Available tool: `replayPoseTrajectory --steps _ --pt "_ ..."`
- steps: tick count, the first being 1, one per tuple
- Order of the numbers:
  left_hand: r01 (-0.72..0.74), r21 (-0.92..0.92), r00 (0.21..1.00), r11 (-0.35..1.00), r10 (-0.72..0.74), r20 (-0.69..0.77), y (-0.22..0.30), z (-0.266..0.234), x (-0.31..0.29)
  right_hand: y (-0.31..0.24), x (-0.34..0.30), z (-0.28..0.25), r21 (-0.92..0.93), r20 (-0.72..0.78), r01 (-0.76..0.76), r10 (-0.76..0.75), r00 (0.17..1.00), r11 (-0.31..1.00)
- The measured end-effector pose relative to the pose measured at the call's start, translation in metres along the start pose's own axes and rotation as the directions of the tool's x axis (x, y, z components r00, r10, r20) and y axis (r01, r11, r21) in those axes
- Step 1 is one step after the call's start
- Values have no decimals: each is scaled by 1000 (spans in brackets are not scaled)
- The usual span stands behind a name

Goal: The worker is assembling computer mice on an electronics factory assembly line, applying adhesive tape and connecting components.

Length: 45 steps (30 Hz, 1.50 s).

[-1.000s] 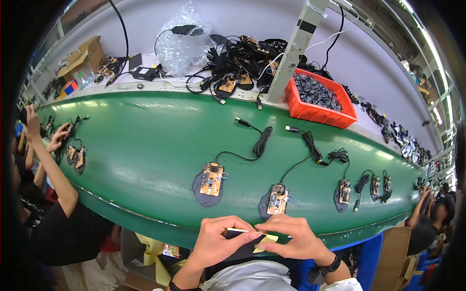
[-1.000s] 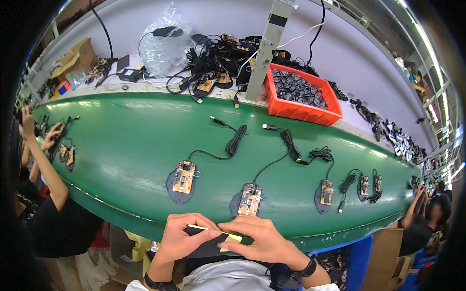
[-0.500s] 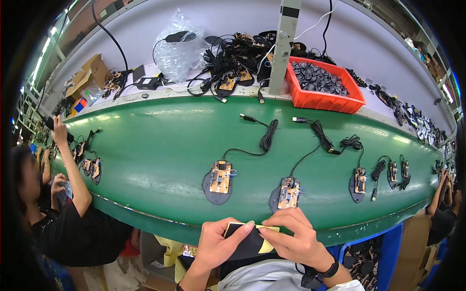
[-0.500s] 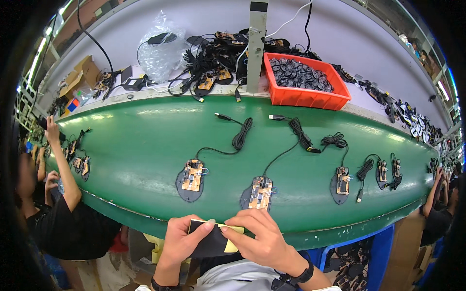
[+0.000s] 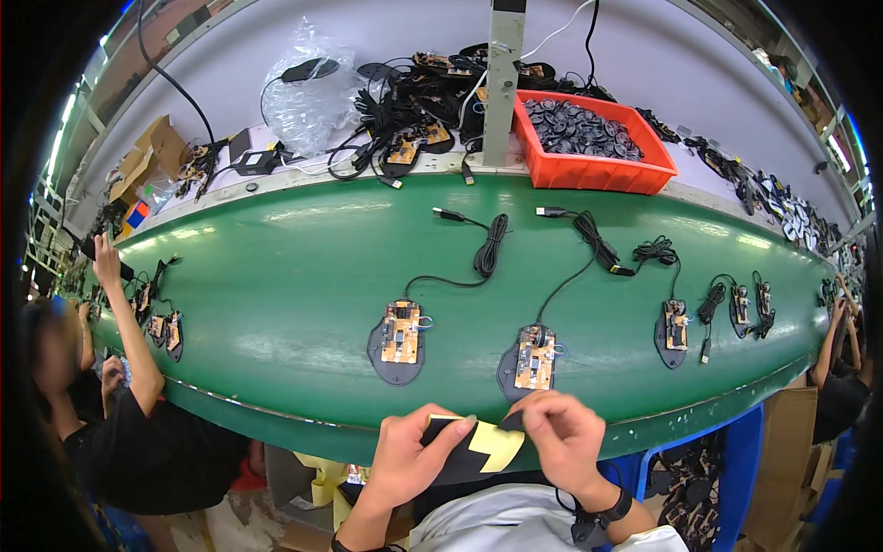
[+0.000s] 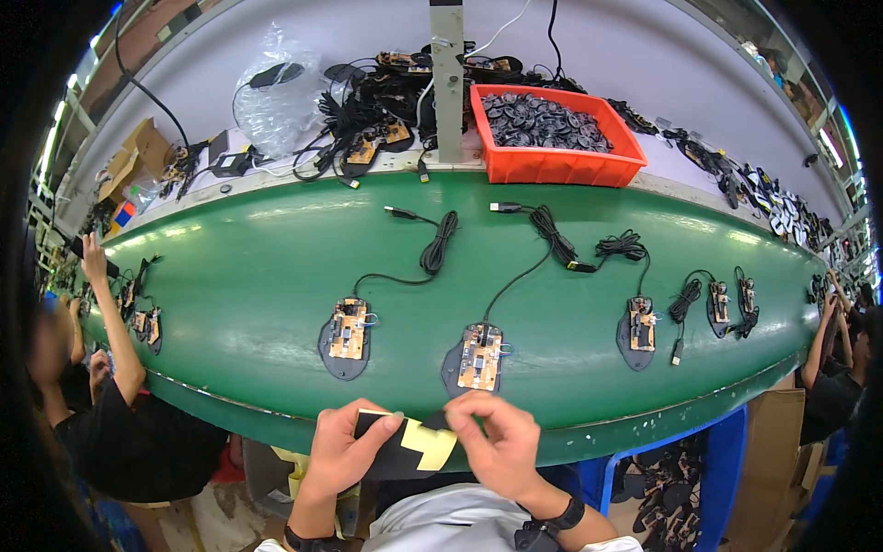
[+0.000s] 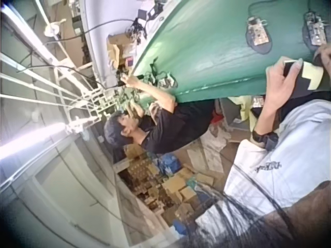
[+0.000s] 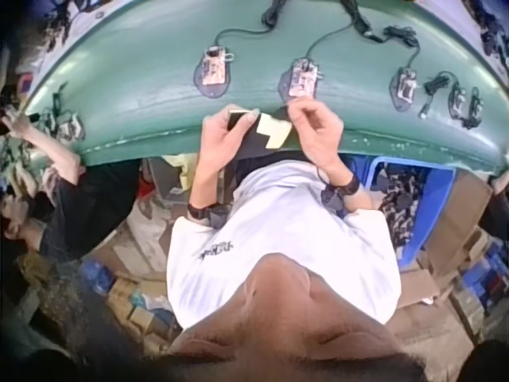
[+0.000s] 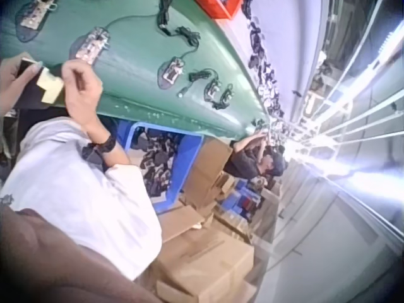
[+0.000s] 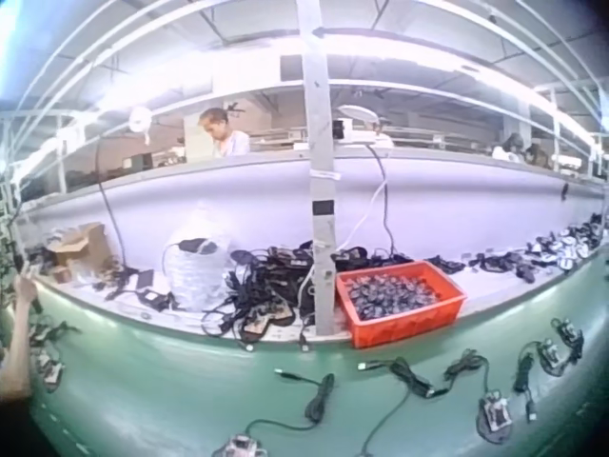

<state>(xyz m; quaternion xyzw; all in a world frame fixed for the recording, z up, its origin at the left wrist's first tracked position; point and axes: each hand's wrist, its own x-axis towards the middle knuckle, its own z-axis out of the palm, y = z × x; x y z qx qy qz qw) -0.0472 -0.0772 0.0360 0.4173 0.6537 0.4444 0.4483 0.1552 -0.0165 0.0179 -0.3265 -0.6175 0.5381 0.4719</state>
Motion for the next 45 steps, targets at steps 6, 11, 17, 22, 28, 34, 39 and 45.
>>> replayPoseTrajectory --steps 6,11,17,22,28,34,39,45 --pt "-344 -49 877 938 339 341 3 12 6 0 30 -54 46 -244 -174 180 953 984" --pt "-711 254 699 656 620 355 0 46 25 17 53 -64 -408 -10 -65 67 998 911" --pt "-749 488 653 448 622 432 -8 59 30 21 51 -59 -497 67 10 27 997 868" --pt "-754 503 646 423 618 448 -9 60 33 17 52 -63 -490 99 -11 68 993 871" --pt "-756 500 642 422 627 441 -9 63 35 18 52 -64 -496 104 -5 65 992 868" --pt "-768 492 627 410 638 447 -8 67 38 19 52 -67 -496 106 3 58 993 868" --pt "-776 510 614 370 630 477 -7 73 41 19 50 -67 -525 90 28 22 996 851" --pt "-768 516 633 380 577 517 -9 74 41 22 44 -62 -668 80 160 -143 986 727"
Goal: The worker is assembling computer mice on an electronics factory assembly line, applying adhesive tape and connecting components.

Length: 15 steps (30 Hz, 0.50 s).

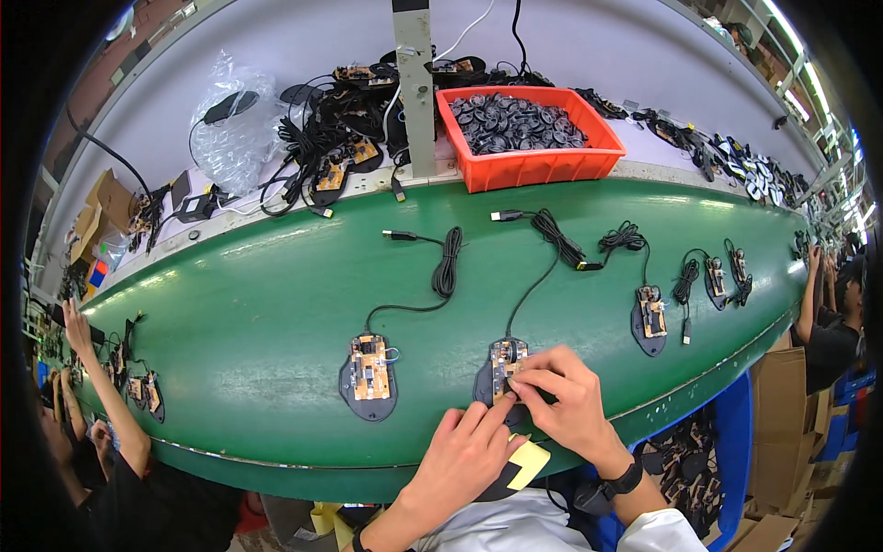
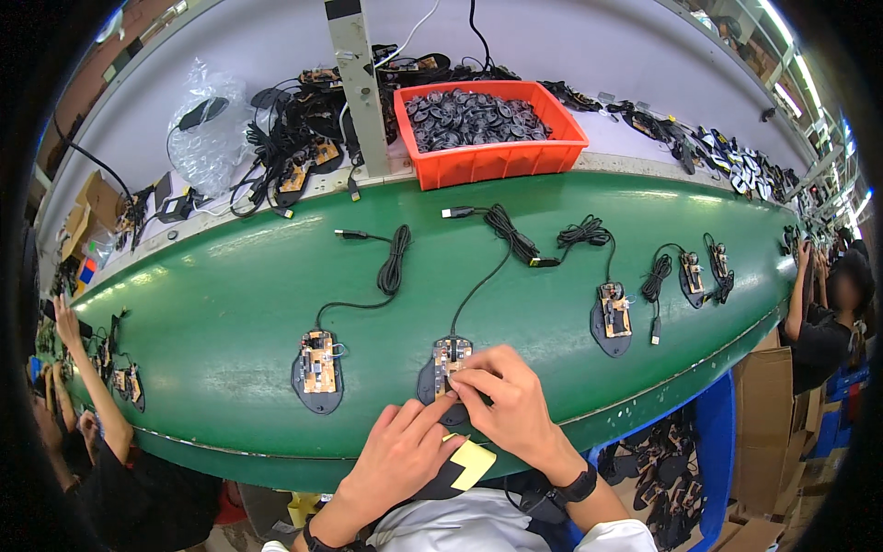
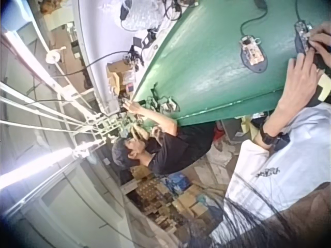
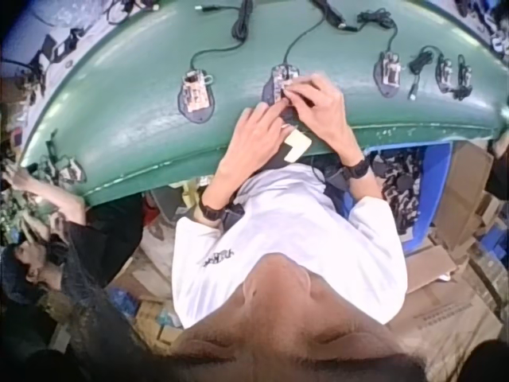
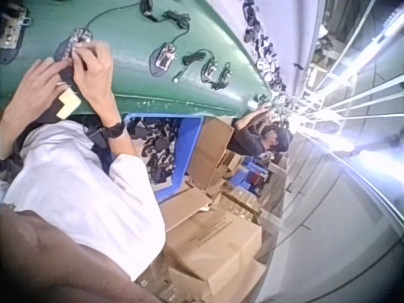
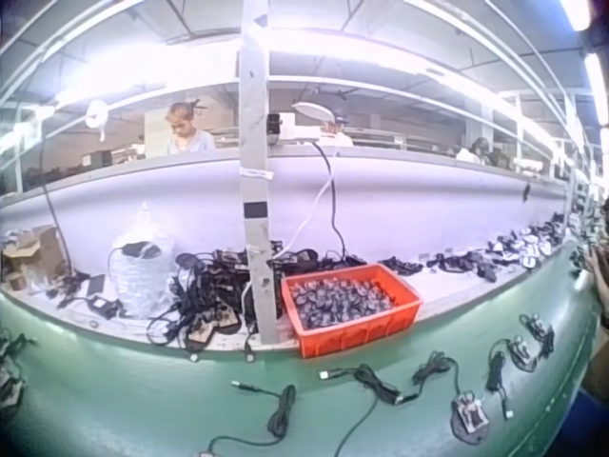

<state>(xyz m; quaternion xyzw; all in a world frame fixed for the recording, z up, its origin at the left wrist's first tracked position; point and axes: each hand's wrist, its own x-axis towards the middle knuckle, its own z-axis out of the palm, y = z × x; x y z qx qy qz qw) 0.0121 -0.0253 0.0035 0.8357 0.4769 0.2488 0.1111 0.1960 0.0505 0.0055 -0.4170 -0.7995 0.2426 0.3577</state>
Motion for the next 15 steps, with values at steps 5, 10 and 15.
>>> replayPoseTrajectory --steps 5,10,15 --pt "3 -36 999 999 -5 -42 2 1 2 2 3 -1 -137 -48 -49 43 998 989" --pt "-5 -42 999 999 3 -45 2 4 2 -2 6 7 -56 -134 -237 228 965 970" --pt "-9 -72 999 997 6 -43 3 7 2 -4 8 3 -146 -14 -300 302 953 943"
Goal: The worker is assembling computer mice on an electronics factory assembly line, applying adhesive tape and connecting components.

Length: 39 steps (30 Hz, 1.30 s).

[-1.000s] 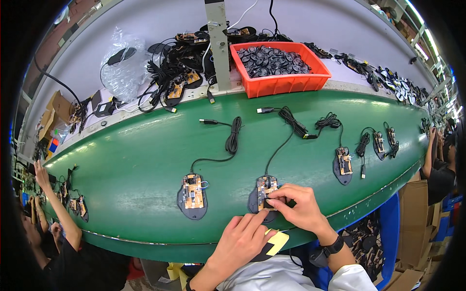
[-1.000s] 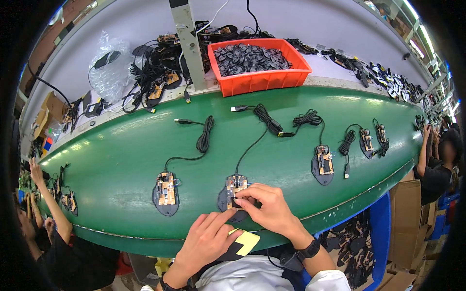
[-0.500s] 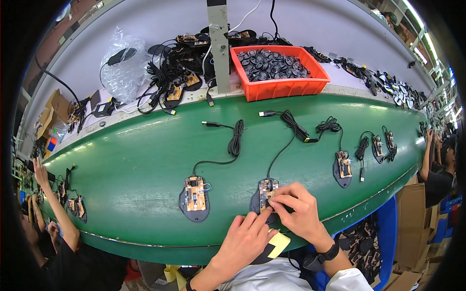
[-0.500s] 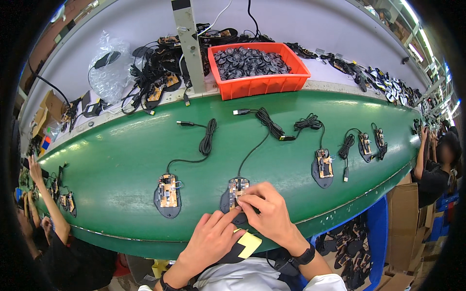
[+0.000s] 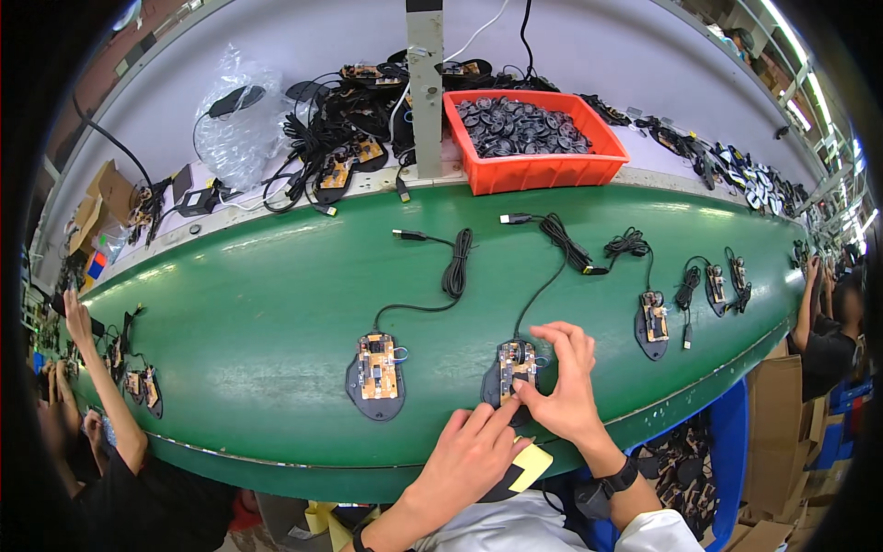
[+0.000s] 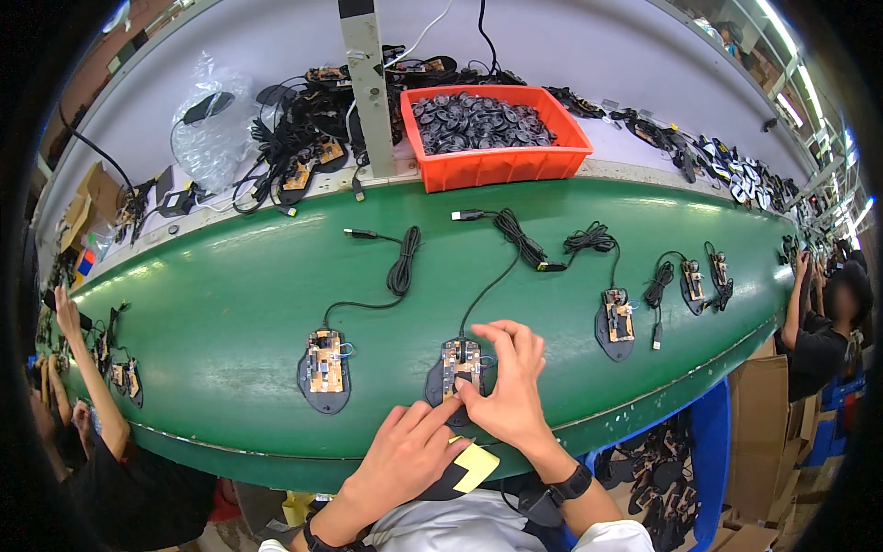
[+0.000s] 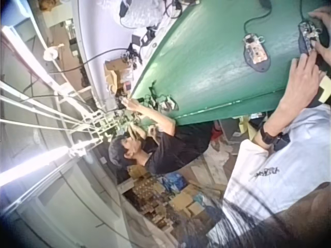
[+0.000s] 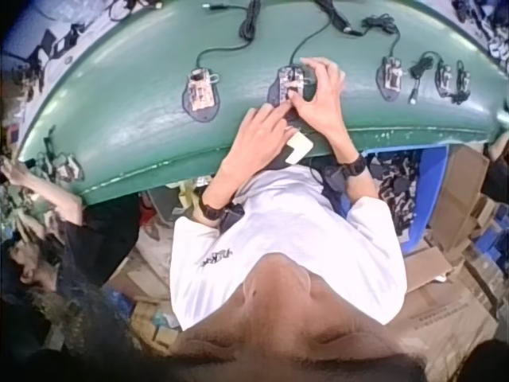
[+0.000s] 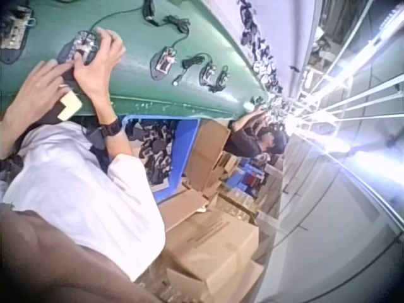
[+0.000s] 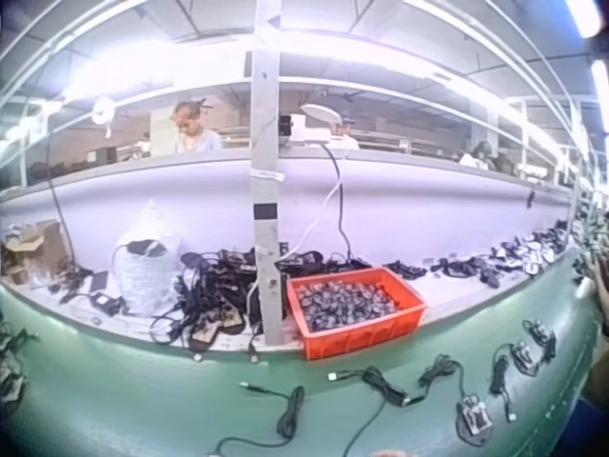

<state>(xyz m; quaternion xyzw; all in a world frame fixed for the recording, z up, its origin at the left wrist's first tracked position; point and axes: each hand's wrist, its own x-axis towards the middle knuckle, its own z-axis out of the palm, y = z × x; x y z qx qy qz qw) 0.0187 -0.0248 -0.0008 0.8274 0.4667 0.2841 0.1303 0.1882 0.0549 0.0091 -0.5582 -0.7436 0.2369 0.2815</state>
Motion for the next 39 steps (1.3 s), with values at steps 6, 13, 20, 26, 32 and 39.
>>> replayPoseTrajectory --steps 6,13,20,26,32,39 --pt "38 -17 999 999 -39 -24 2 4 1 15 -6 4 48 -74 -5 8 997 999" --pt "43 -54 999 998 -41 27 1 0 -1 1 -12 -11 -7 10 49 -49 999 999" --pt "182 -33 963 983 -184 -195 -25 -53 -31 7 4 -20 -153 206 282 -249 946 947" --pt "350 80 926 933 -331 -179 -45 -53 -72 14 79 -73 -317 343 424 -314 885 848" --pt "289 79 946 954 -272 -179 -30 -37 -64 12 256 -77 -223 69 443 -439 896 868" --pt "279 91 946 956 -258 -196 -28 -28 -69 45 353 -43 -552 184 139 -43 982 822"
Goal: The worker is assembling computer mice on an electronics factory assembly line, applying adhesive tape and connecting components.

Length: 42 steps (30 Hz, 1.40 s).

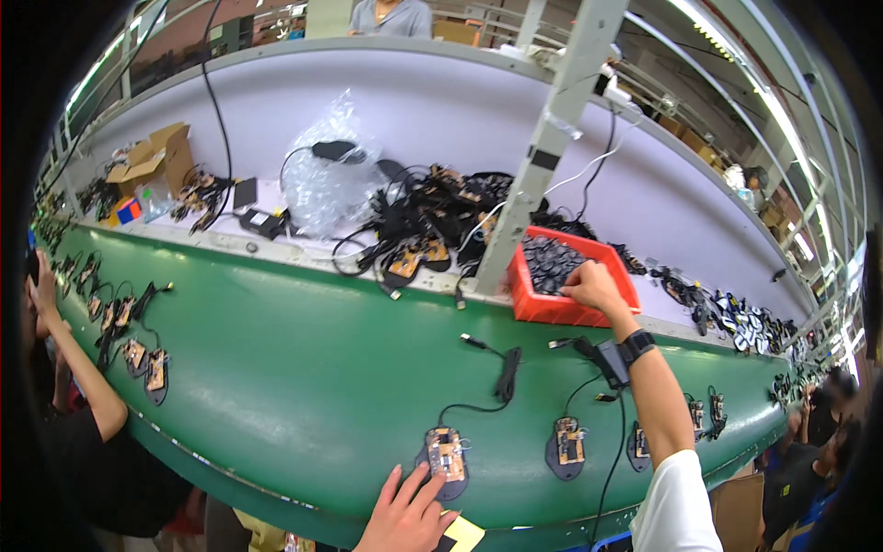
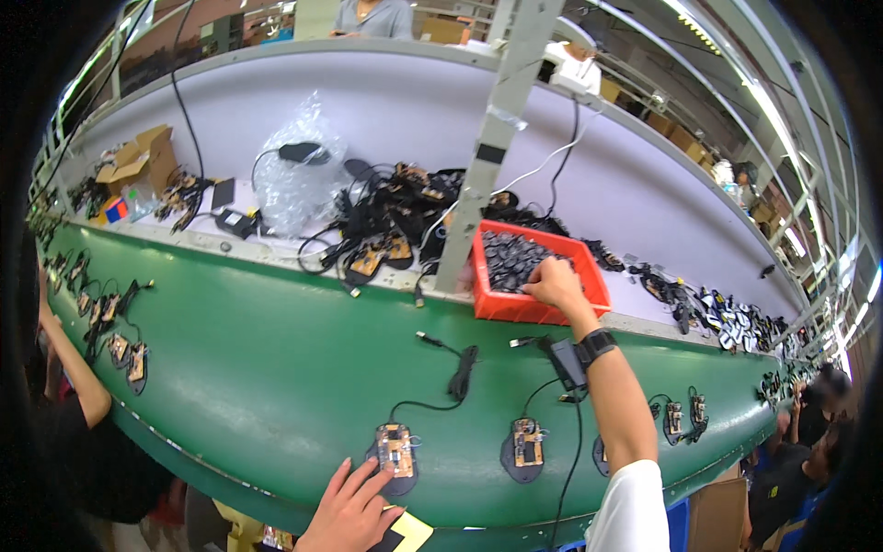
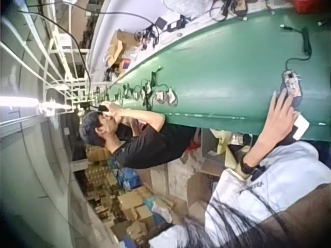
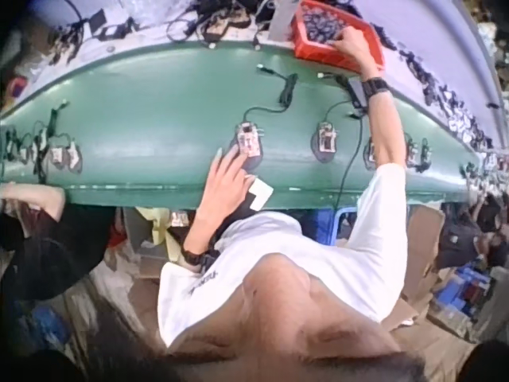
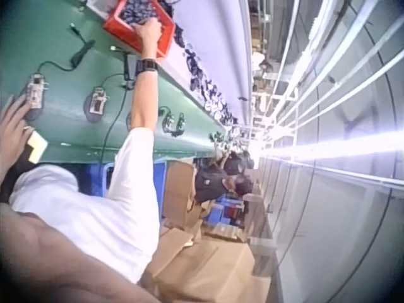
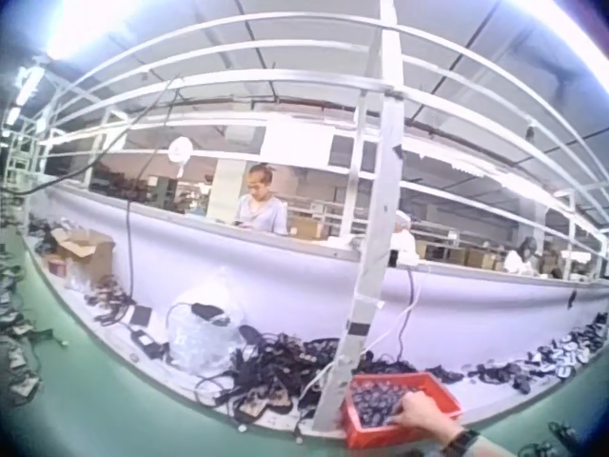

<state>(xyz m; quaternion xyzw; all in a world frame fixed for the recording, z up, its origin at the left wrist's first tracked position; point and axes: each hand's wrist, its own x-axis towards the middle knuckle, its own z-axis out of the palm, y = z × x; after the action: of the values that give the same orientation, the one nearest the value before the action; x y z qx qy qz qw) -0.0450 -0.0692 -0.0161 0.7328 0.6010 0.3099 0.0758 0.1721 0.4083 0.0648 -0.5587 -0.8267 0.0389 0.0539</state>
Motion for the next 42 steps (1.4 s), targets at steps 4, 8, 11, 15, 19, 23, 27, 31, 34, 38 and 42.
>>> replayPoseTrajectory --steps 4,8,11,15,19,23,27,31,34,38,42 --pt "-56 -13 998 998 57 15 -2 -13 12 -9 -25 -14 94 -452 328 -254 855 940" --pt "-13 -39 1000 999 12 -21 -6 -10 11 -88 -121 -13 496 -363 561 -428 828 663" --pt "8 17 1000 1000 -8 1 -7 -11 17 -141 -195 -3 645 -80 526 -636 768 555" --pt "-5 45 1000 999 6 -14 -7 -8 22 -155 -228 28 787 1 385 -627 779 481" --pt "16 78 999 997 -14 -30 -7 -8 21 -156 -236 47 795 97 272 -556 826 542" --pt "22 64 999 998 -20 -29 -6 -5 19 -158 -238 54 781 35 335 -572 819 528" --pt "20 24 1000 1000 -20 -22 -7 -4 19 -162 -237 49 787 -46 362 -539 841 499" --pt "16 23 999 1000 -16 -32 -7 -3 20 -167 -236 39 721 -32 397 -545 838 568" --pt "21 18 1000 1000 -21 -11 -6 -2 19 -171 -238 29 641 29 426 -574 818 639" --pt "15 5 1000 1000 -15 4 -6 -2 20 -170 -234 33 559 -6 565 -679 735 607" --pt "16 -5 1000 1000 -16 5 -5 -1 21 -172 -235 29 510 79 557 -681 728 655"
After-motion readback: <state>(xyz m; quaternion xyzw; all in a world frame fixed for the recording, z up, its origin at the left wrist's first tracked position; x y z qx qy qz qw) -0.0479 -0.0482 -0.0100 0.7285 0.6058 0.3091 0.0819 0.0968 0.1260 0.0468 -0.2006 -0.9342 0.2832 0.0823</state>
